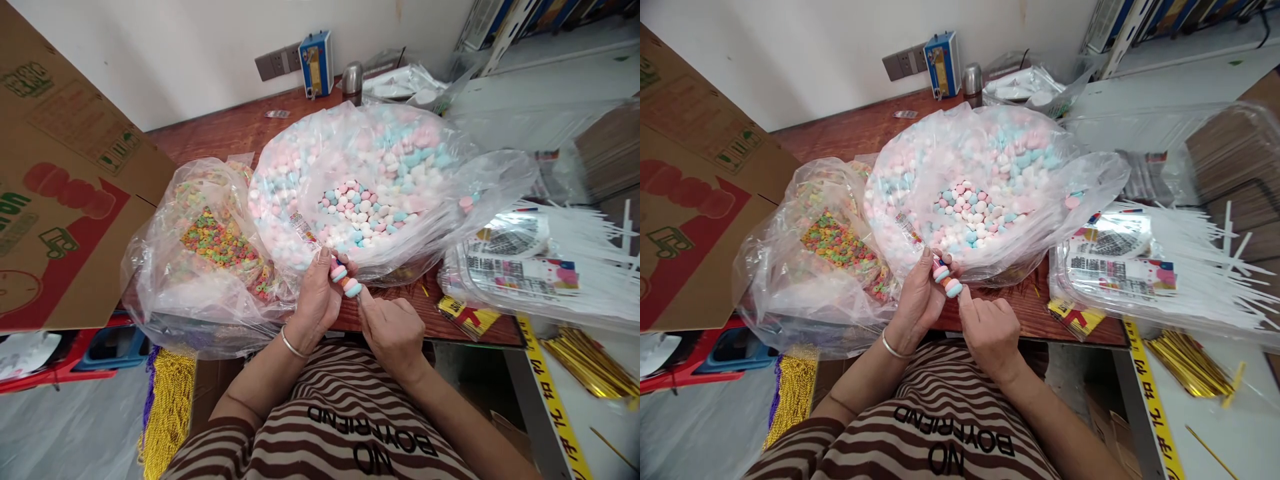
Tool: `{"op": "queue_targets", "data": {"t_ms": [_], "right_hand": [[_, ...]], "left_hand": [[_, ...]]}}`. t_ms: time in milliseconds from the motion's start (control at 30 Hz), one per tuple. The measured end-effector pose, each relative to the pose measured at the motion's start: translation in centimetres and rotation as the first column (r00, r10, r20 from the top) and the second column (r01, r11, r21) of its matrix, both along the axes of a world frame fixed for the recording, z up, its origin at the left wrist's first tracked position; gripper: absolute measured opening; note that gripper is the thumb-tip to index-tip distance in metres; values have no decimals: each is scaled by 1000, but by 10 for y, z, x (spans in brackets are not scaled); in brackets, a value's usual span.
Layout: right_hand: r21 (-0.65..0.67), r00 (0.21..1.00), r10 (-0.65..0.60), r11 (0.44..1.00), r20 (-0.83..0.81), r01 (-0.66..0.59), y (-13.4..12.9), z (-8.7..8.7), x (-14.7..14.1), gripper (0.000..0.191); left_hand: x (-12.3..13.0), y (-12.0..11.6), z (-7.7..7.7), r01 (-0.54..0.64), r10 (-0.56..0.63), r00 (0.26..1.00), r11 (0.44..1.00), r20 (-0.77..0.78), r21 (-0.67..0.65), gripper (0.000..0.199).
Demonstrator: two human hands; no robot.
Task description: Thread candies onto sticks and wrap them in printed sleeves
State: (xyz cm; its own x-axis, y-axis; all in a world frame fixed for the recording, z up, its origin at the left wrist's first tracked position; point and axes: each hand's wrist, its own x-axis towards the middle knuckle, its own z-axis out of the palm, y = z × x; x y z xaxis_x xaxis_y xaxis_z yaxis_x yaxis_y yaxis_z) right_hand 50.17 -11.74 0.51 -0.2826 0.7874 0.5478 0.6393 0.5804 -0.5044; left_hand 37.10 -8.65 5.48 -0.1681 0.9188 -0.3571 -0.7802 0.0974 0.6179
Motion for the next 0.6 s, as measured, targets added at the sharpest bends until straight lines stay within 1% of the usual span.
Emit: {"op": "queue_targets", "data": {"t_ms": [33, 67, 100, 133, 167, 200, 233, 267, 300, 333, 367, 400, 467, 533, 600], "right_hand": [[42, 999, -15, 999, 42, 13, 2, -1, 0, 24], [24, 999, -13, 1000, 31, 12, 3, -3, 0, 24], [-53, 1000, 6, 999, -30, -7, 4, -4, -1, 25], [-179, 990, 32, 982, -138, -57, 5, -5, -3, 26], [-328, 958, 49, 934, -282, -145, 5, -6, -4, 29], [-464, 898, 35, 847, -440, -260, 5, -8, -5, 33], [-559, 815, -14, 735, -579, -385, 5, -9, -6, 36], [-602, 724, -85, 626, -685, -495, 5, -11, -7, 38], [-608, 640, -157, 539, -752, -582, 4, -12, -7, 39], [-596, 572, -216, 482, -791, -642, 4, -13, -8, 39], [-579, 523, -255, 447, -813, -682, 4, -13, -8, 39], [-562, 490, -276, 425, -827, -710, 4, -12, -8, 38], [-535, 451, -290, 390, -844, -750, 5, -8, -8, 39], [-519, 429, -302, 361, -851, -775, 7, -2, -9, 38], [-500, 397, -333, 330, -855, -801, 9, 5, -11, 37]], "left_hand": [[1, -1, -1, -3, 3, 1000, 1000, -21, 5, 25], [2, -2, -3, 0, 0, 999, 1000, -36, 21, 26], [2, -4, -4, 14, -12, 999, 999, -46, 39, 27], [2, -5, -6, 36, -33, 998, 998, -55, 56, 28], [0, -6, -7, 72, -68, 996, 995, -65, 64, 29], [-2, -6, -7, 123, -118, 990, 991, -78, 61, 29], [-6, -6, -7, 180, -175, 980, 982, -92, 51, 29], [-10, -5, -7, 235, -230, 967, 971, -107, 41, 31], [-15, -3, -6, 278, -271, 955, 960, -116, 40, 37], [-20, -1, -4, 299, -291, 950, 953, -118, 57, 46], [-25, 1, -2, 298, -288, 952, 950, -109, 93, 56], [-29, 4, 1, 280, -270, 959, 950, -91, 141, 63], [-34, 11, 5, 223, -218, 975, 951, -47, 214, 69], [-37, 16, 9, 165, -164, 986, 964, -21, 210, 64], [-36, 20, 12, 133, -132, 991, 978, -20, 159, 51]]}}
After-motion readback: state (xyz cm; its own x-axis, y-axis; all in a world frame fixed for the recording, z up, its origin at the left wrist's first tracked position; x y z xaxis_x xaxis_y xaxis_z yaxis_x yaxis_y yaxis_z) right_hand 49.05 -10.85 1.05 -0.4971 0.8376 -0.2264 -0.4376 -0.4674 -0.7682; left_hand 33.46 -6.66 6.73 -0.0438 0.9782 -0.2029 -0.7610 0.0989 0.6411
